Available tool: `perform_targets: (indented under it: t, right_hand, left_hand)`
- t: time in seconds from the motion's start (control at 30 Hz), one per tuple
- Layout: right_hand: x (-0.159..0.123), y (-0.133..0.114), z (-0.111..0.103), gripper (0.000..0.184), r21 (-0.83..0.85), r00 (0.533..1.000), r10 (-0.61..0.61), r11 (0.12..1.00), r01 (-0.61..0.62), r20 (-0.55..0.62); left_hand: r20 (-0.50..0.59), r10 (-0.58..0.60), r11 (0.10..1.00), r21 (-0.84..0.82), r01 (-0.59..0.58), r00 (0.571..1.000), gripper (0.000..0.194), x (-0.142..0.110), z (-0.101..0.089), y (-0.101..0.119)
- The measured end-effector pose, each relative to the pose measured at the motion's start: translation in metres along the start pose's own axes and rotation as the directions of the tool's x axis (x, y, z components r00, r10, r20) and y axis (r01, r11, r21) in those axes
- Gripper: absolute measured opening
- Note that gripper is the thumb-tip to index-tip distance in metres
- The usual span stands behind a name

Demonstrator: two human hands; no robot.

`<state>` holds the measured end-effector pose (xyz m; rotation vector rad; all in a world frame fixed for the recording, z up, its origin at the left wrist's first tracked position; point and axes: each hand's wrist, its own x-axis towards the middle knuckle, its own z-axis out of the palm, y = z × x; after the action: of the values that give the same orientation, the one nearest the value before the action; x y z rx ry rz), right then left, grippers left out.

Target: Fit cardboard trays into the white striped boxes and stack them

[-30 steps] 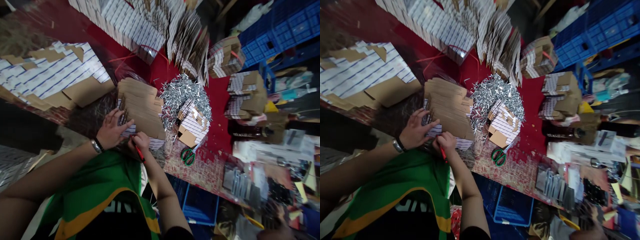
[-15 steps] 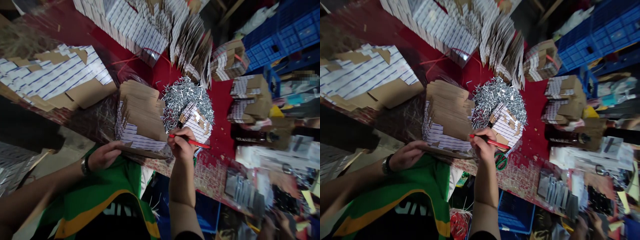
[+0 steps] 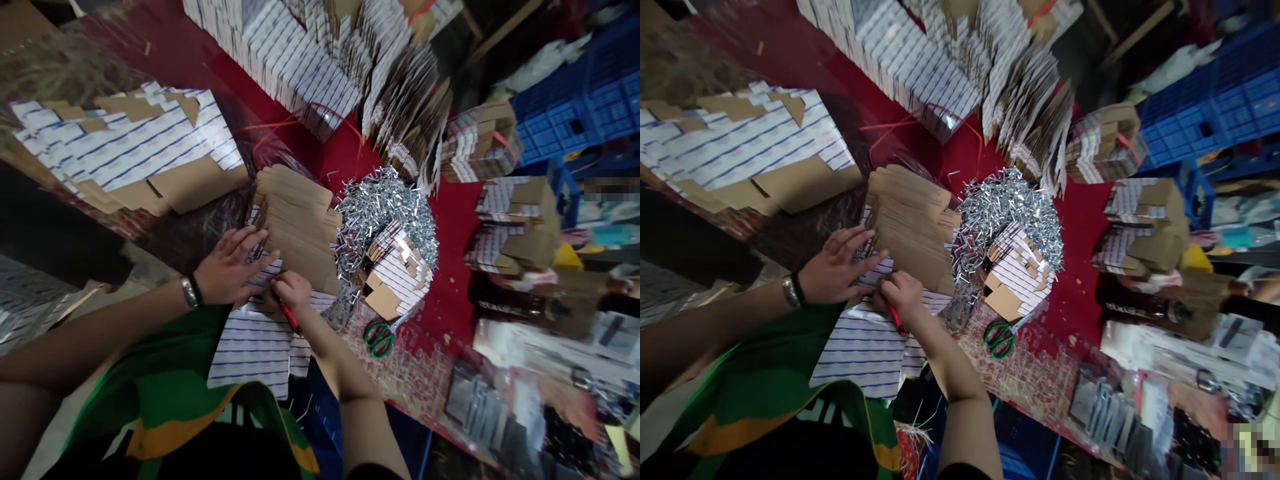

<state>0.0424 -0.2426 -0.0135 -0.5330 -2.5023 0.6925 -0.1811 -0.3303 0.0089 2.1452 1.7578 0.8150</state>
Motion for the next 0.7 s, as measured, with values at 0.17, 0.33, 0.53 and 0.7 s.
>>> perform_targets:
  t: [0.17, 0.33, 0.53, 0.7]
  right_hand:
    - [0.005, -0.008, -0.004, 0.027, 0.055, 0.998, 0.063, 0.997, -0.061, -0.03]
    - [0.015, -0.01, -0.057, 0.012, 0.29, 0.773, 0.266, 0.951, -0.111, -0.576]
    - [0.034, 0.011, -0.135, 0.008, 0.669, 0.856, 0.42, 0.733, -0.123, -0.302]
    - [0.029, 0.007, -0.077, 0.004, 0.335, 0.973, 0.074, 0.931, -0.146, 0.217]
  left_hand:
    - [0.059, -0.133, 0.991, 0.016, 0.132, 0.989, 0.066, 0.012, 0.008, 0.008]
    - [-0.068, -0.186, 0.978, -0.107, 0.178, 0.98, 0.047, 0.0, 0.016, 0.017]
    - [-0.165, -0.01, 0.882, -0.466, -0.069, 0.986, 0.037, -0.046, 0.009, 0.03]
    - [-0.04, 0.04, 0.787, -0.614, -0.056, 0.998, 0.068, -0.066, -0.017, 0.022]
